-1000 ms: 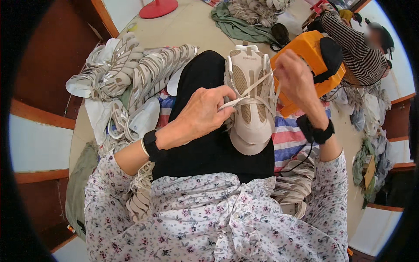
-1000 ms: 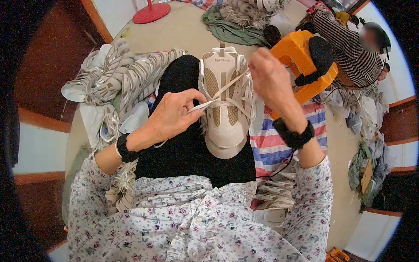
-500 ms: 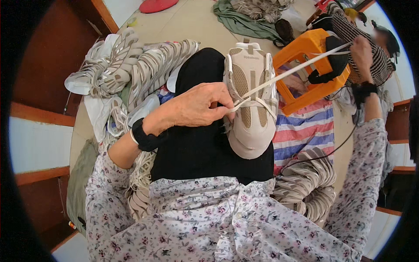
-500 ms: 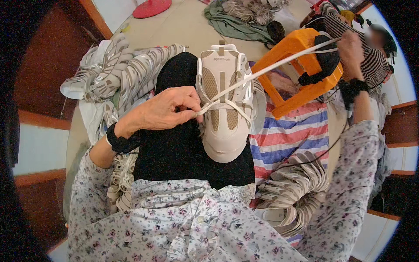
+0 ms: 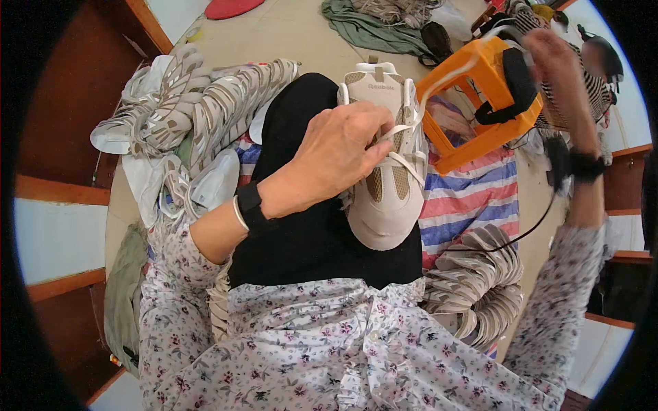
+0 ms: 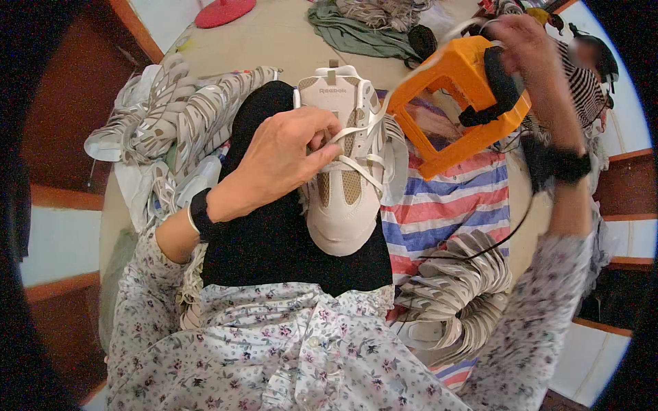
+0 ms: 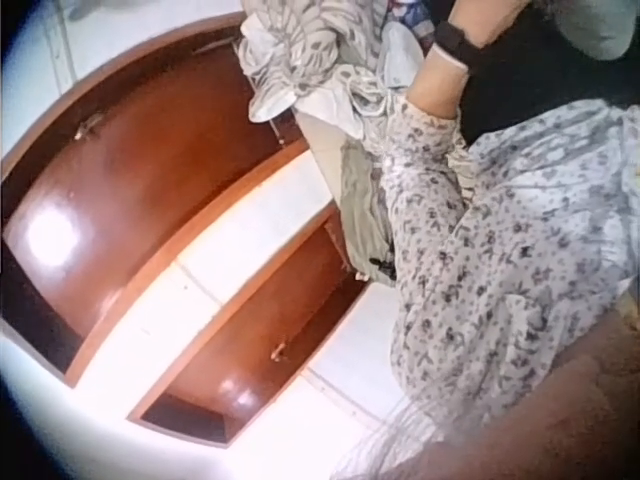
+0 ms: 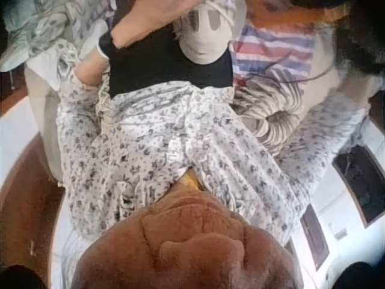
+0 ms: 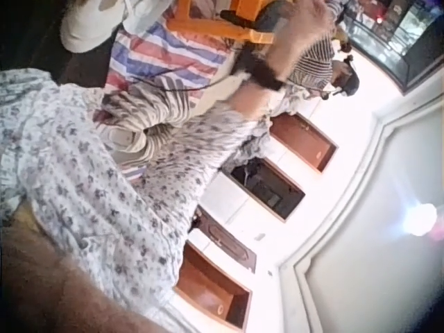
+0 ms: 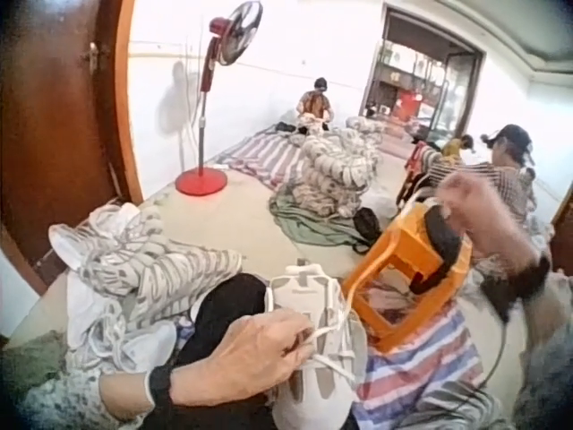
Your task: Thread laces through the eyelets of a shoe upper.
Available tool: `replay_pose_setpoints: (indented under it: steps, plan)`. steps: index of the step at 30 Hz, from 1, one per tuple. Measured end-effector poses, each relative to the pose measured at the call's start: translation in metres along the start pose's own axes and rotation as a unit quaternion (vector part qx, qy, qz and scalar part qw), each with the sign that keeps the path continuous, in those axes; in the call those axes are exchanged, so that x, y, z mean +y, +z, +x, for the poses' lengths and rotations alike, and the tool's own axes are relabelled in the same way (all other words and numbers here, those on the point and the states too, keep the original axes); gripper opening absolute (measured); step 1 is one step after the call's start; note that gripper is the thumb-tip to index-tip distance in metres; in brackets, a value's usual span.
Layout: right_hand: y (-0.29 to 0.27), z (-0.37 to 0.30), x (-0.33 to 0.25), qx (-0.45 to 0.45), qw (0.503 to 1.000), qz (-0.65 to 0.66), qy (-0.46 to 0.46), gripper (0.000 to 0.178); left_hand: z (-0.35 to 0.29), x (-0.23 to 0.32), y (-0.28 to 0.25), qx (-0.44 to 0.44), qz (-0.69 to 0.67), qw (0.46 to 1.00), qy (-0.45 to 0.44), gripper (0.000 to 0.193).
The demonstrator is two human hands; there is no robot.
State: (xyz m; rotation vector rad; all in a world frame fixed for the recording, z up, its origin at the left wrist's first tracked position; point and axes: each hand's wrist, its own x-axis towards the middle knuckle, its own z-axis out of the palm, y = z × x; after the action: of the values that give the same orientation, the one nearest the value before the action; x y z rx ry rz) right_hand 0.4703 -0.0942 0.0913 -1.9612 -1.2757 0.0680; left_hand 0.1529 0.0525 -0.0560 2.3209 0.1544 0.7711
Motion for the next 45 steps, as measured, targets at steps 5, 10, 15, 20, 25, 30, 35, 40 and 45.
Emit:
replay_pose_setpoints:
  steps: [5,10,15,20,25,30,35,40,45]
  plan:
    - [0.111,-0.095,-0.048,-0.255,0.961,0.075,-0.071,0.012,0.005,-0.013,0.017,0.035,-0.044,0.998,0.014,0.015]
    - [0.14,-0.122,-0.064,-0.159,0.973,-0.094,-0.135,0.005,0.013,-0.003,0.007,-0.028,-0.282,0.946,-0.159,0.01]
    - [0.153,-0.131,-0.075,-0.138,0.887,-0.351,-0.267,0.006,0.004,-0.016,0.001,0.016,-0.414,0.879,-0.236,0.013]
    - [0.161,-0.129,-0.085,-0.188,0.861,-0.397,-0.255,0.007,-0.004,-0.015,0.002,0.043,-0.482,0.839,-0.249,0.021]
    - [0.159,-0.118,-0.092,-0.207,0.838,-0.438,-0.252,0.005,-0.001,-0.025,0.009,0.039,-0.484,0.847,-0.215,0.019]
    - [0.162,-0.116,-0.083,-0.187,0.806,-0.48,-0.293,0.006,-0.005,-0.033,0.011,0.022,-0.508,0.839,-0.195,0.017]
    - [0.167,-0.105,-0.067,-0.202,0.874,-0.41,-0.167,0.008,-0.01,-0.036,0.011,0.018,-0.491,0.854,-0.173,0.016]
    - [0.161,-0.073,-0.09,-0.392,0.881,-0.226,0.137,0.014,-0.013,-0.04,0.013,0.028,-0.476,0.862,-0.17,0.016]
    - [0.152,-0.064,-0.101,-0.434,0.854,-0.129,0.256,0.017,-0.011,-0.04,0.015,0.026,-0.477,0.862,-0.168,0.017]
